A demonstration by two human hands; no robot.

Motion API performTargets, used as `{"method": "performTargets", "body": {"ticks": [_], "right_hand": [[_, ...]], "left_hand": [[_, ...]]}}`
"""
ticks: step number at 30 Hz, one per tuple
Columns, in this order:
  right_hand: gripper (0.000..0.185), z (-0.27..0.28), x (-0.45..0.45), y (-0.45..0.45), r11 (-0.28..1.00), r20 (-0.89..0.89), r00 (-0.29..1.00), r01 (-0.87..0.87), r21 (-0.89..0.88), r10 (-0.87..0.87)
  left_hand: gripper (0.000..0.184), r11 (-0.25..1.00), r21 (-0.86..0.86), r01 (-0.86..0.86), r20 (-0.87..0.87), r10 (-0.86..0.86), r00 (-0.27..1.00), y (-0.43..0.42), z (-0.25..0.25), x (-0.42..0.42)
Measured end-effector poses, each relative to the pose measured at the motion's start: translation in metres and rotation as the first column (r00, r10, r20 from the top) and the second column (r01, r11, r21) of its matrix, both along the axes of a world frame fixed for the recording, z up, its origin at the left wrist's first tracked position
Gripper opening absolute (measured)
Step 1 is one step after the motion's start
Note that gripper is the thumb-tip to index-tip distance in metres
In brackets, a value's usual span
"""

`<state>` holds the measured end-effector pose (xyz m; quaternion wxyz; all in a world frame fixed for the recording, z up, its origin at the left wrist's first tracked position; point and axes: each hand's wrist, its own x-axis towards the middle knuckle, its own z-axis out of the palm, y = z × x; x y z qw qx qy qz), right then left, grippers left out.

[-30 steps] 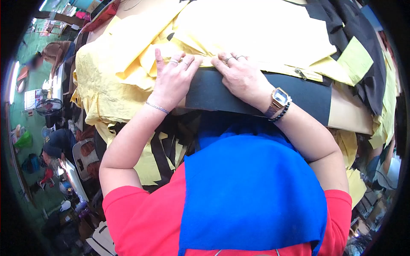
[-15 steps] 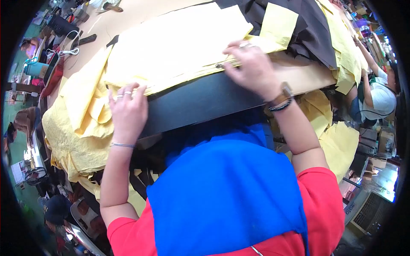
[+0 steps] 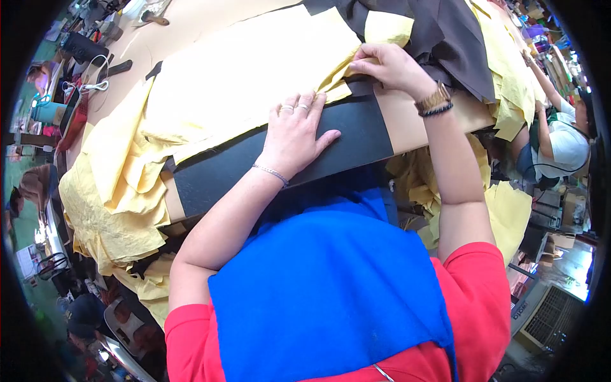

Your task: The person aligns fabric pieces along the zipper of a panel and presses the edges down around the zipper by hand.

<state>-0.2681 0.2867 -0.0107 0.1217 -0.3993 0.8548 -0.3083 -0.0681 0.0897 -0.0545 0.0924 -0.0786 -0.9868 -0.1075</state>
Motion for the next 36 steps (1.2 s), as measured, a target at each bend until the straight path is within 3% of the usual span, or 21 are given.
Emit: {"method": "performTargets", "body": {"ticks": [1, 3, 11, 14, 17, 20, 23, 29, 32, 36], "right_hand": [[0.027, 0.002, -0.007, -0.004, 0.999, 0.127, 0.992, -0.019, -0.026, 0.022], [0.026, 0.005, -0.017, -0.011, 0.999, 0.143, 0.990, -0.002, 0.052, -0.005], [0.029, 0.003, -0.025, -0.012, 0.983, 0.042, 0.999, -0.020, 0.182, 0.013], [0.026, -0.001, -0.019, -0.007, 0.992, 0.087, 0.996, 0.002, 0.127, -0.013], [0.025, -0.013, -0.017, -0.001, 0.995, -0.224, 0.970, -0.104, -0.009, 0.099], [0.024, 0.002, 0.005, -0.007, 0.970, -0.473, 0.862, -0.238, -0.056, 0.184], [0.025, -0.003, 0.019, -0.009, 0.958, -0.590, 0.768, -0.283, 0.038, 0.250], [0.015, -0.010, 0.006, -0.004, 0.926, -0.592, 0.731, -0.371, 0.072, 0.339], [0.012, -0.014, 0.001, -0.009, 0.923, -0.541, 0.775, -0.386, 0.002, 0.325], [0.011, -0.015, -0.005, -0.006, 0.883, -0.673, 0.635, -0.466, 0.058, 0.380]], "left_hand": [[0.076, 1.000, -0.015, -0.005, -0.008, 0.005, 1.000, 0.000, 0.000, 0.000], [0.078, 0.999, -0.034, -0.003, -0.005, 0.003, 1.000, 0.000, 0.000, -0.001], [0.084, 0.997, -0.072, -0.021, -0.007, 0.020, 1.000, 0.002, 0.003, -0.004], [0.084, 0.995, -0.091, -0.025, -0.050, 0.021, 0.999, 0.003, 0.003, -0.006], [0.084, 0.996, -0.082, -0.020, -0.059, 0.015, 0.998, 0.002, 0.002, -0.006], [0.083, 0.996, -0.083, -0.021, -0.091, 0.013, 0.996, 0.002, -0.001, -0.006], [0.082, 0.995, -0.097, -0.022, -0.094, 0.013, 0.995, 0.003, -0.002, -0.006], [0.082, 0.997, -0.076, -0.023, -0.095, 0.016, 0.995, 0.003, -0.003, -0.005], [0.082, 0.997, -0.072, -0.019, -0.084, 0.013, 0.996, 0.003, -0.001, -0.006], [0.082, 0.996, -0.087, -0.015, -0.086, 0.008, 0.996, 0.003, -0.001, -0.005]]}}
